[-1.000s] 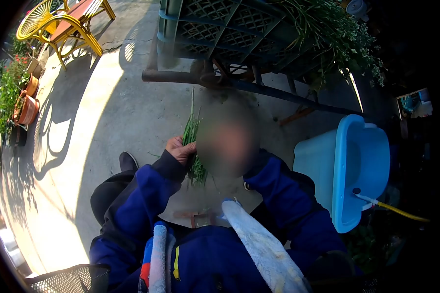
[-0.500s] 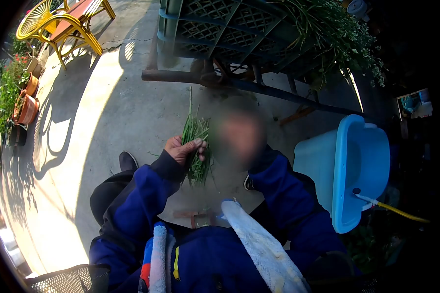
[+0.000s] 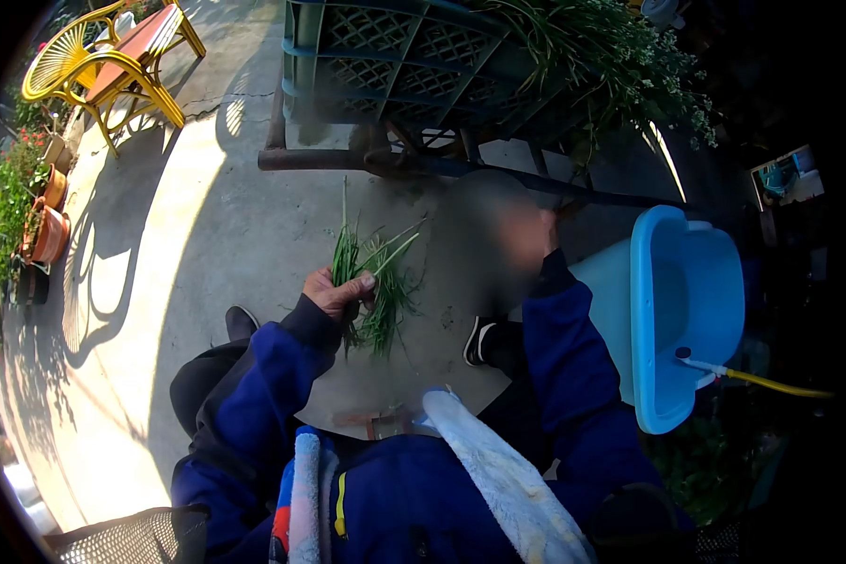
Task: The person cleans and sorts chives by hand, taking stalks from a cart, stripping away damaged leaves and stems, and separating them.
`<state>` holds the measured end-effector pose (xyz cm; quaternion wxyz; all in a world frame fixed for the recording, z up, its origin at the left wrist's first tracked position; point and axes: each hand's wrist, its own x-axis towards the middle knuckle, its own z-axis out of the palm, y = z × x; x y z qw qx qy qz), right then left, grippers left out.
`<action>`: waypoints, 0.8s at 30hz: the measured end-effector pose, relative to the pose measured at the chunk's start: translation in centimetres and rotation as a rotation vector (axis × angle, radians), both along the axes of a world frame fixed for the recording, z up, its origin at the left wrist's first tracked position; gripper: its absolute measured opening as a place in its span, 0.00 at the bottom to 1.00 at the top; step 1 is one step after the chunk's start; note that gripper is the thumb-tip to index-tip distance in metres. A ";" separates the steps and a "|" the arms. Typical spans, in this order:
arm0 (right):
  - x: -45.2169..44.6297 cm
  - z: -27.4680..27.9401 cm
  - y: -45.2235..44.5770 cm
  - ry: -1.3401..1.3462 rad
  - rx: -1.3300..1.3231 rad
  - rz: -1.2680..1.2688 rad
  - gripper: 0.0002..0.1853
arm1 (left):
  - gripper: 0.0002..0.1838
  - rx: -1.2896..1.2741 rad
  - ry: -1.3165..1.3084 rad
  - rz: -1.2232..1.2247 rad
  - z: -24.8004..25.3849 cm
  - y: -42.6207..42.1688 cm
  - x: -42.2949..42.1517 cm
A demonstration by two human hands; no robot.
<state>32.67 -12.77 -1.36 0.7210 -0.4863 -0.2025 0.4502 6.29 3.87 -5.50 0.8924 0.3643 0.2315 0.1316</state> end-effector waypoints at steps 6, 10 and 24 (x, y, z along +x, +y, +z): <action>-11.1 -1.2 -0.9 -0.349 -0.216 0.147 0.13 | 0.08 0.082 0.063 0.094 2.2 -1.9 -0.7; -16.7 2.5 -1.2 -0.116 -0.171 -0.045 0.11 | 0.09 0.071 0.020 0.180 3.1 -6.3 -1.5; -10.5 6.7 -8.2 -1.376 0.133 -0.466 0.03 | 0.07 0.307 -0.035 0.028 5.8 -11.1 -8.6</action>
